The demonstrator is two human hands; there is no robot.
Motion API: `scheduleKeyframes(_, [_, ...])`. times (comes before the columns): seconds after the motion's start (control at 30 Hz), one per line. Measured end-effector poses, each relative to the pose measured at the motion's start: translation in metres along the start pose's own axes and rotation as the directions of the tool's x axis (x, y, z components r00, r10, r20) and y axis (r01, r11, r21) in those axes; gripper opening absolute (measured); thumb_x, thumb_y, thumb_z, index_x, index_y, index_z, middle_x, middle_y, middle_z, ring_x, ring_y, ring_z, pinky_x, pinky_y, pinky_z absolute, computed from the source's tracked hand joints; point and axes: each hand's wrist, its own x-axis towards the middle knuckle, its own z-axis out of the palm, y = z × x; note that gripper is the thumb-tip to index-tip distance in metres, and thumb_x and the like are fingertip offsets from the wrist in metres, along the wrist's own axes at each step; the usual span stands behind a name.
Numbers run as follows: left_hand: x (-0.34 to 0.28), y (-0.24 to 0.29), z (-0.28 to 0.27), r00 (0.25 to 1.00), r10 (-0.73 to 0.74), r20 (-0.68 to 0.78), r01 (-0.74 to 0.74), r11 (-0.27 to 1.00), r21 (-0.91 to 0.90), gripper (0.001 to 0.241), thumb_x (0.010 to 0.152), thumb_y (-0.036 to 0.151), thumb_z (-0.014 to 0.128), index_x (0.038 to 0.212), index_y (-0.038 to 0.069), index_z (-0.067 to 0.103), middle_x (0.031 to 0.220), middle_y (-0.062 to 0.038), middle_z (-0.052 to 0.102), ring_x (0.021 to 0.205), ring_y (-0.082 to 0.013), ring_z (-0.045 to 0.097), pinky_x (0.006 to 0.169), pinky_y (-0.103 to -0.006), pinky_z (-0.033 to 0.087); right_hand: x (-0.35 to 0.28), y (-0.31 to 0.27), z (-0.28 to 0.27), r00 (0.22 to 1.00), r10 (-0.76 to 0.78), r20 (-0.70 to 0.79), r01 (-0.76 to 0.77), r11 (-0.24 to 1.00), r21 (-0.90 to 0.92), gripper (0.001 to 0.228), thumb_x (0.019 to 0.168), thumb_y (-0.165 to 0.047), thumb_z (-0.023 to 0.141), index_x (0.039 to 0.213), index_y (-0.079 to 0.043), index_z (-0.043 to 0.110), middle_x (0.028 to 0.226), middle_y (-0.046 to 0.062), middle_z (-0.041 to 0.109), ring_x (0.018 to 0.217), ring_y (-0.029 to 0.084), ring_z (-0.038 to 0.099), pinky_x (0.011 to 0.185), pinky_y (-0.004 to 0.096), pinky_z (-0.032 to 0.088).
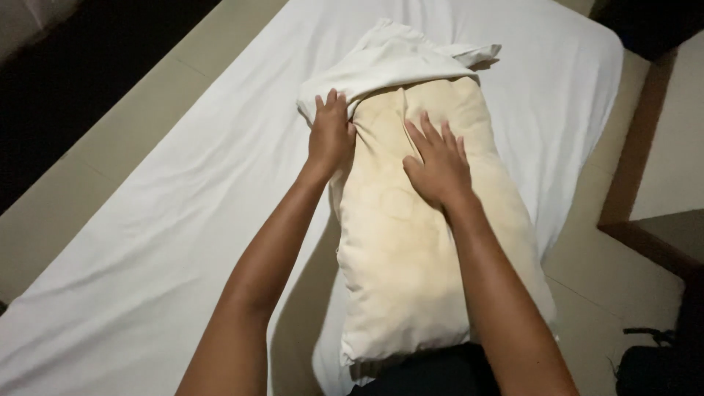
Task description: The person inserts a pillow into a white pillowcase on a bed. They align the pillow with the case, pull the fabric over the corners, and smooth the surface to fit the pillow inside.
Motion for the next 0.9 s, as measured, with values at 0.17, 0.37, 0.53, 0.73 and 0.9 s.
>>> scheduleKeyframes(0.17, [0.018, -0.04, 0.039, 0.999, 0.035, 0.008, -0.036, 0.957, 0.288, 0.066, 0.086, 0.003, 0.074, 0.149, 0.002, 0.052, 0.152, -0.026, 0.048, 0.139, -0.0627, 0.034, 0.11, -0.0601, 0.046, 0.025, -0.03, 0.002, 0.994, -0.05, 0.096, 0.06, 0.993, -0.101, 0.073, 0.091, -0.048, 0.048, 0.162, -0.038, 0.033, 0.174, -0.005, 0.014, 0.156, 0.05, 0.004, 0.119, 0.076, 0.005])
scheduleKeyframes(0.37, [0.035, -0.05, 0.051, 0.926, 0.309, -0.217, -0.174, 0.859, 0.481, 0.05, 0.087, 0.012, 0.072, 0.136, 0.004, 0.062, 0.137, -0.018, 0.063, 0.128, -0.049, 0.055, 0.098, -0.0496, 0.055, 0.029, -0.035, 0.017, 0.995, -0.072, 0.075, 0.079, 0.992, -0.094, 0.078, 0.087, -0.046, 0.048, 0.161, -0.03, 0.032, 0.172, -0.005, 0.016, 0.156, 0.047, 0.0, 0.118, 0.076, -0.001])
scheduleKeyframes(0.53, [0.056, -0.032, 0.043, 0.902, 0.403, -0.152, -0.319, 0.862, 0.393, 0.059, 0.081, 0.012, 0.081, 0.134, -0.001, 0.059, 0.139, -0.014, 0.064, 0.129, -0.0453, 0.058, 0.101, -0.0477, 0.053, 0.033, -0.028, 0.024, 0.994, -0.107, 0.005, 0.108, 0.992, -0.059, 0.077, 0.087, -0.044, 0.051, 0.159, -0.023, 0.036, 0.17, -0.002, 0.02, 0.154, 0.046, 0.004, 0.117, 0.074, 0.0])
scheduleKeyframes(0.73, [0.05, -0.014, 0.071, 0.694, 0.701, -0.16, -0.612, 0.693, 0.382, 0.026, 0.089, 0.024, 0.084, 0.112, 0.012, 0.078, 0.134, -0.001, 0.07, 0.121, -0.0391, 0.064, 0.099, -0.0484, 0.059, 0.039, -0.013, 0.037, 0.995, -0.095, 0.017, 0.096, 0.993, -0.065, 0.076, 0.086, -0.046, 0.055, 0.15, -0.005, 0.048, 0.162, 0.009, 0.034, 0.155, 0.046, 0.001, 0.118, 0.073, -0.003])
scheduleKeyframes(0.9, [-0.003, 0.016, 0.051, 0.553, 0.805, -0.214, -0.746, 0.593, 0.302, 0.028, 0.085, 0.017, 0.075, 0.113, 0.013, 0.075, 0.111, -0.01, 0.077, 0.1, -0.0348, 0.074, 0.085, -0.0414, 0.06, 0.047, 0.02, 0.071, 0.998, -0.055, 0.024, 0.059, 0.979, -0.195, 0.058, 0.091, -0.031, 0.047, 0.143, -0.008, 0.063, 0.152, 0.011, 0.057, 0.153, 0.044, 0.026, 0.123, 0.069, 0.001])
